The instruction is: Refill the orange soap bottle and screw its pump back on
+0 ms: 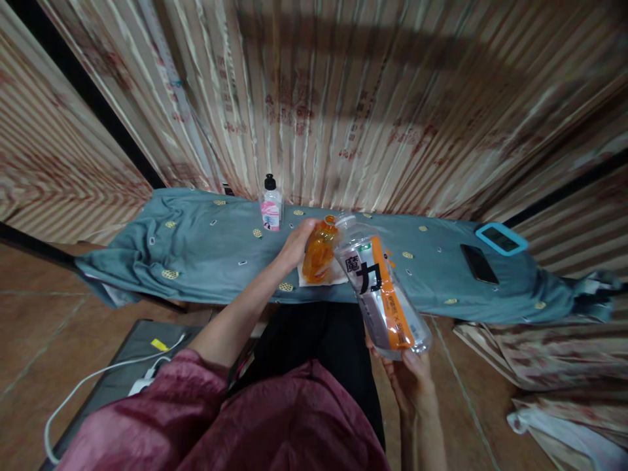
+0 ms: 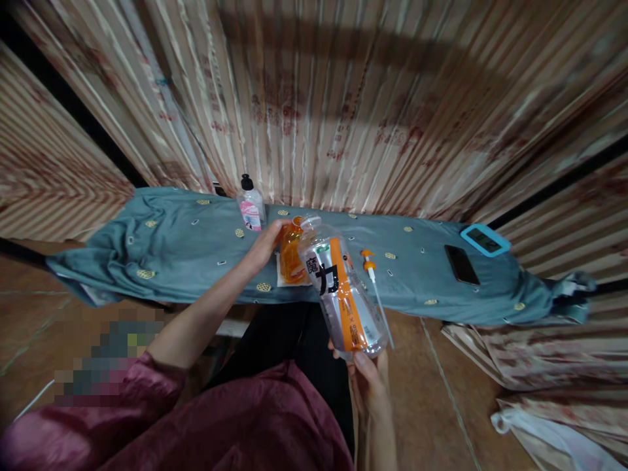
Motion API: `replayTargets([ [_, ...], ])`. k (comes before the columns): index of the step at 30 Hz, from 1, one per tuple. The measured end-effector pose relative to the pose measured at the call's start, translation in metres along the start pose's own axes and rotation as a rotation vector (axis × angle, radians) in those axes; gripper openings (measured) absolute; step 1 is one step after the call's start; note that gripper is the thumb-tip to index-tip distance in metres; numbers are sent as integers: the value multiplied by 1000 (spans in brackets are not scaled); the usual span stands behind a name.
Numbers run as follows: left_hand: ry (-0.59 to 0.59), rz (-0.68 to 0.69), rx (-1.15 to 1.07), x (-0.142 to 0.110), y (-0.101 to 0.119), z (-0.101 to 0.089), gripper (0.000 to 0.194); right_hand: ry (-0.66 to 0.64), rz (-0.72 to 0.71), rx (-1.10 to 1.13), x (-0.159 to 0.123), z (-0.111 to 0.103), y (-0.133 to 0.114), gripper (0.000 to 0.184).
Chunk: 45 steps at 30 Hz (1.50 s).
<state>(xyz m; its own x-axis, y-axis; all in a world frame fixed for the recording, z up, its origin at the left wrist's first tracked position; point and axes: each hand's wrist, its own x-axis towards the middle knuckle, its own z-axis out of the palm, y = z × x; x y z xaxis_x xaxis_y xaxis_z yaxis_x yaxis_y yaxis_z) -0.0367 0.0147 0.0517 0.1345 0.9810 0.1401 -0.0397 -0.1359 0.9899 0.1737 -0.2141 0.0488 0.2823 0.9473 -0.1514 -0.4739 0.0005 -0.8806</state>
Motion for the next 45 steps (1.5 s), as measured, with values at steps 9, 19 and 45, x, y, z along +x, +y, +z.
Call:
replayTargets([
  [9,14,64,35,-2,-2,3,56,-29,-23,50,4,2,3,48],
  [19,35,5,17,-8,1,7,52,36,-17,98,14,-2,10,39],
  [45,-38,46,-37,-36,0,5,87,-157,132,450,30,7,32,40],
])
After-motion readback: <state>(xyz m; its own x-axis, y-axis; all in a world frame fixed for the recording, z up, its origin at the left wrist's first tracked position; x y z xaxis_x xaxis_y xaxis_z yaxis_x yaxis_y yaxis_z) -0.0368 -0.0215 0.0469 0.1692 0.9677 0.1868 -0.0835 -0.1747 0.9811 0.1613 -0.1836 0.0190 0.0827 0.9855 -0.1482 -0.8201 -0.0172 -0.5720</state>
